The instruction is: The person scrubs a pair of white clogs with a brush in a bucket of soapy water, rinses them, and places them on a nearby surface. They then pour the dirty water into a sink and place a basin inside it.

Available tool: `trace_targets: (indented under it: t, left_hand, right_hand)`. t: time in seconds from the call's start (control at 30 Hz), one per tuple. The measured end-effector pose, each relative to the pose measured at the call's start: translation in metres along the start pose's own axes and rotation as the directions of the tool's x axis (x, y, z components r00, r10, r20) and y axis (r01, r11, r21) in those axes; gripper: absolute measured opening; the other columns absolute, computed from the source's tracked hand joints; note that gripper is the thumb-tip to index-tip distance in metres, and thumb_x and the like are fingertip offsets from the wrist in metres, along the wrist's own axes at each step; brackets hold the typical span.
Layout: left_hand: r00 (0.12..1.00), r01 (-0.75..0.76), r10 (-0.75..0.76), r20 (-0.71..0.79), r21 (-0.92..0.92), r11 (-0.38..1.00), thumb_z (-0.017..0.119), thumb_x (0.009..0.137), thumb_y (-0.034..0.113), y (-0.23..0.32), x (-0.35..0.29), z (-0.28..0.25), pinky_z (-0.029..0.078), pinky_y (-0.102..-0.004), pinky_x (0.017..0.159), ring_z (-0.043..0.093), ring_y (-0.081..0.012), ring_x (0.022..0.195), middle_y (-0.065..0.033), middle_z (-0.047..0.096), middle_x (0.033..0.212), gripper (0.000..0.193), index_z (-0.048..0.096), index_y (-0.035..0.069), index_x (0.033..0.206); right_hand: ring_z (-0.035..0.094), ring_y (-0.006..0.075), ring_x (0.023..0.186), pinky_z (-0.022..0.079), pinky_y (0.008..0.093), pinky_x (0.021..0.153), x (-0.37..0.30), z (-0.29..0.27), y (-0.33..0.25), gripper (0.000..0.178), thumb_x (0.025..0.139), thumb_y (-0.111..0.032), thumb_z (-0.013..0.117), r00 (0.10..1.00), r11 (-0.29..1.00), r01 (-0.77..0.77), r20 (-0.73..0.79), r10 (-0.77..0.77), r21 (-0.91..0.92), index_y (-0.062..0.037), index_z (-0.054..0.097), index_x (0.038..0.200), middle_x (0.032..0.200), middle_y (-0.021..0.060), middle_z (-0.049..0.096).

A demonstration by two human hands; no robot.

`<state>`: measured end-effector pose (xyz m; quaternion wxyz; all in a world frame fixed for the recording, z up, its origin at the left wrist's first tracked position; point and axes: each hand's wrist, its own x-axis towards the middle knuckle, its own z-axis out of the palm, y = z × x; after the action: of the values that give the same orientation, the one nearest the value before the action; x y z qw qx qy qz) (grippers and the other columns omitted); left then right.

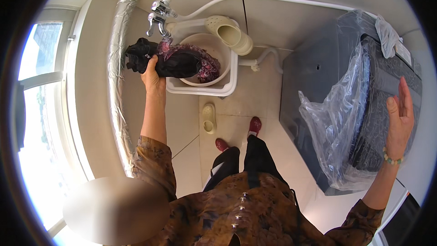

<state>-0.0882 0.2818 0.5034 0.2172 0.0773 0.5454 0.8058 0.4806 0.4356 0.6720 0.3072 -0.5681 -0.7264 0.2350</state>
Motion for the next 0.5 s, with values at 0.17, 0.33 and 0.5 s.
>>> trace_targets:
  t: [0.17,0.33,0.5]
  left_hand:
    - [0.848,0.502,-0.499,-0.179,0.572,0.648,0.079,0.066,0.034,-0.068,0.026,-0.052,0.044,-0.0629,0.080,0.035,-0.0413,0.126,-0.0201,0.024,0.145,0.104,0.015,0.005,0.142]
    - [0.819,0.509,-0.497,-0.287,0.763,0.398,0.068,0.074,0.027,-0.091,0.005,-0.062,0.046,-0.0522,0.083,0.048,-0.0392,0.115,-0.0237,0.045,0.128,0.083,0.027,-0.007,0.137]
    - [0.938,0.244,-0.327,-0.118,0.894,0.377,0.061,0.077,0.021,-0.176,0.047,-0.115,0.042,-0.0400,0.093,0.051,-0.0363,0.112,-0.0233,0.055,0.118,0.059,0.046,-0.006,0.126]
  right_hand:
    - [0.035,0.0238,0.132,0.026,0.0374,0.109,0.000,0.007,0.001,0.055,0.088,-0.026,0.059,0.999,0.999,0.032,0.008,-0.032,-0.036,-0.0055,0.040,0.136,0.140,0.0111,0.040]
    - [0.034,0.0234,0.132,0.026,0.0398,0.110,-0.014,0.004,-0.008,0.052,0.090,-0.027,0.054,0.993,0.988,0.111,0.047,-0.107,-0.109,-0.0064,0.040,0.136,0.141,0.0106,0.039]
    - [0.033,0.0256,0.133,0.025,0.0440,0.110,-0.026,0.011,-0.006,0.054,0.090,-0.033,0.052,0.988,0.962,0.152,0.064,-0.141,-0.225,-0.0060,0.040,0.135,0.142,0.0120,0.038]
